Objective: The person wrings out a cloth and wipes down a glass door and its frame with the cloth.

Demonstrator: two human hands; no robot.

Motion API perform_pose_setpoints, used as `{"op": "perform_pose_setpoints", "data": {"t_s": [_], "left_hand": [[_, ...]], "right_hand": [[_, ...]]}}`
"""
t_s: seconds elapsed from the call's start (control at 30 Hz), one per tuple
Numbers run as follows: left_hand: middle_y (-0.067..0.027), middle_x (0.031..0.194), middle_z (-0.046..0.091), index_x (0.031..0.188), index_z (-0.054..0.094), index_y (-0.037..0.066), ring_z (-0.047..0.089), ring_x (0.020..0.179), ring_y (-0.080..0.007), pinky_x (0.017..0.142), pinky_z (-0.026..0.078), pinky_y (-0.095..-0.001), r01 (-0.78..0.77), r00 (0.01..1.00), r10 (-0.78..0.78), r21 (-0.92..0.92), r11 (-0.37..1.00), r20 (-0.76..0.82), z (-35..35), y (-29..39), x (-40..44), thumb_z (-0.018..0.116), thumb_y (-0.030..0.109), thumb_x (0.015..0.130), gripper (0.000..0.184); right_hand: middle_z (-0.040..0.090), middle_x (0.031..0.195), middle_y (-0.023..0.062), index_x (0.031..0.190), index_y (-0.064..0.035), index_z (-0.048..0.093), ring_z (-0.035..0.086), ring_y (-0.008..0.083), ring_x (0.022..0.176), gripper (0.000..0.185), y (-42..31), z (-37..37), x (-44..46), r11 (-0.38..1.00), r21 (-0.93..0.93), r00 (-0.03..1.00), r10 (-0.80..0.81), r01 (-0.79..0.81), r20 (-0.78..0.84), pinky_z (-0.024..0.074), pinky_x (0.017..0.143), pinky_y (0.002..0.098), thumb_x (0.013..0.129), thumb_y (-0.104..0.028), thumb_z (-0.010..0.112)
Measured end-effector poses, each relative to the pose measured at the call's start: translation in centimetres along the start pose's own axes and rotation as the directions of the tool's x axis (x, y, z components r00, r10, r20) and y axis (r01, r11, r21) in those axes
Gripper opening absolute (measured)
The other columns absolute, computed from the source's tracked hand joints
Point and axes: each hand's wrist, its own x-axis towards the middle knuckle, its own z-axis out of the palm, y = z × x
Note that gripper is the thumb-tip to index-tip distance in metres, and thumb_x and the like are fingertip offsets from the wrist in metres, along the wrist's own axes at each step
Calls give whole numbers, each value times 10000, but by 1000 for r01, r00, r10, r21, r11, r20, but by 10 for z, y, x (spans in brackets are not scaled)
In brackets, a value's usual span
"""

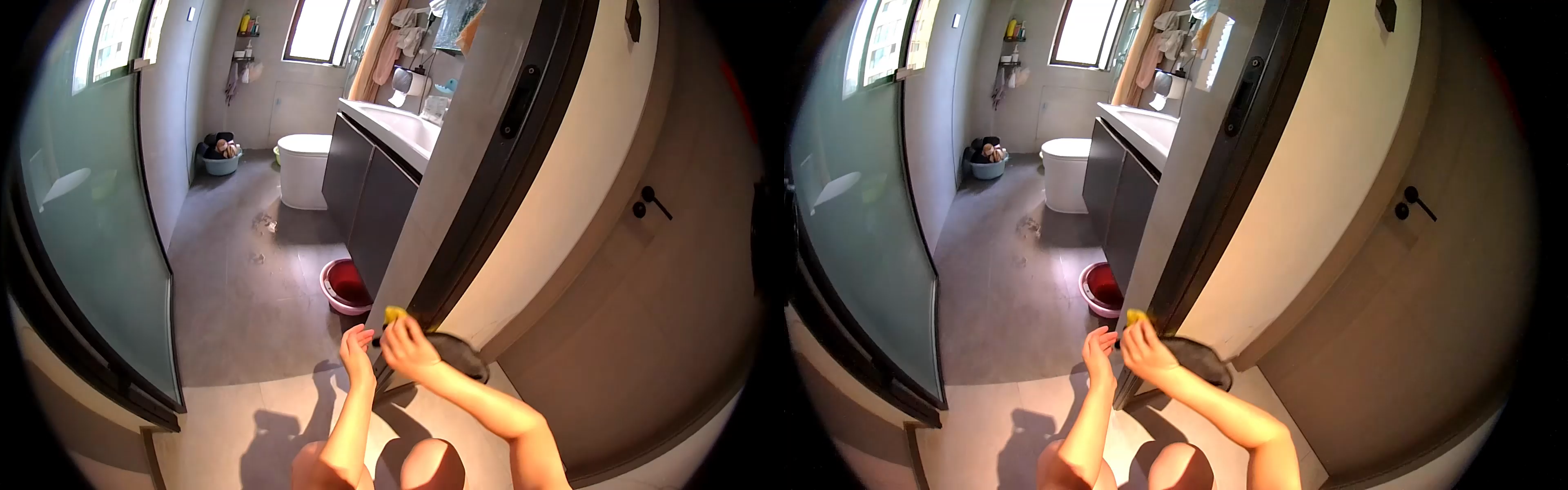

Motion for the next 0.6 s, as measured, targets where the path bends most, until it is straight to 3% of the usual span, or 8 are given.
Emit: {"op": "perform_pose_setpoints", "data": {"t_s": [0.1, 0.23, 0.3, 0.4, 0.43, 0.47, 0.53, 0.6], "left_hand": [[-114, 1023, 698, 1151, 625, 40, 618, 1001, -219, 939, 411, -366, -22, 1000, 22, -13, 1000, 9, -6, 8, -1, 394, 305, 1000, 383], [-116, 1035, 700, 1145, 630, 39, 620, 1003, -225, 942, 409, -374, -19, 1000, 19, -13, 1000, 2, -10, 15, -5, 406, 309, 993, 383], [-115, 1026, 703, 1136, 635, 37, 623, 996, -218, 936, 407, -371, 1, 1000, -1, -11, 1000, -8, -10, 21, -8, 417, 297, 988, 370], [-105, 1035, 705, 1123, 650, 55, 628, 988, -200, 891, 440, -350, -21, 998, 19, 40, 999, 62, -13, 21, -8, 431, 292, 998, 346], [-105, 1035, 705, 1123, 650, 55, 628, 988, -200, 891, 440, -350, -19, 998, 15, 48, 999, 63, -13, 20, -9, 431, 292, 998, 346], [-93, 1012, 705, 1117, 652, 52, 623, 969, -188, 880, 431, -340, -11, 998, 8, 44, 999, 66, -12, 20, -9, 437, 275, 989, 335], [-81, 989, 706, 1111, 654, 49, 618, 949, -176, 869, 423, -329, -3, 997, 0, 41, 999, 71, -9, 15, -8, 443, 257, 979, 324], [-75, 987, 704, 1105, 657, 48, 617, 949, -170, 880, 422, -332, 23, 997, -29, 72, 997, 75, -8, 6, -6, 451, 254, 982, 316]], "right_hand": [[653, 995, 105, 884, -74, 706, 605, 278, 1002, 218, -41, 21, -19, 992, 70, 994, -108, 109, -18, 425, 1012, 463, 802, -238, 587], [600, 988, 79, 993, -112, 690, 600, 229, 988, 241, -10, 10, -22, 955, 262, 990, -129, 139, -53, 415, 1006, 447, 803, -207, 576], [586, 995, 88, 1029, -134, 683, 610, 222, 964, 290, 38, -23, -3, 962, 267, 997, -37, 53, -65, 419, 943, 419, 763, -223, 607], [587, 1180, 98, 1063, -173, 666, 627, 237, 1045, 379, 114, -47, 21, 996, 24, 969, 90, -87, -228, 274, 1083, 511, 698, -263, 714], [613, 1145, 84, 1022, -175, 679, 620, 227, 1024, 297, 138, -57, 34, 982, -34, 930, 165, -186, -327, 322, 1050, 485, 725, -171, 668], [609, 1143, 67, 1000, -178, 668, 622, 222, 1012, 278, 163, -69, 49, 965, 24, 886, 250, -262, -389, 273, 1060, 498, 724, -172, 699], [609, 1132, 36, 971, -183, 656, 589, 211, 1089, 321, 199, -102, 75, 919, -67, 855, 333, -389, -398, 241, 1060, 504, 665, -202, 750], [614, 1082, 42, 943, -154, 661, 579, 232, 1114, 335, 203, -106, 86, 922, -1, 861, 361, -387, -358, 239, 1074, 505, 622, -204, 746]]}}
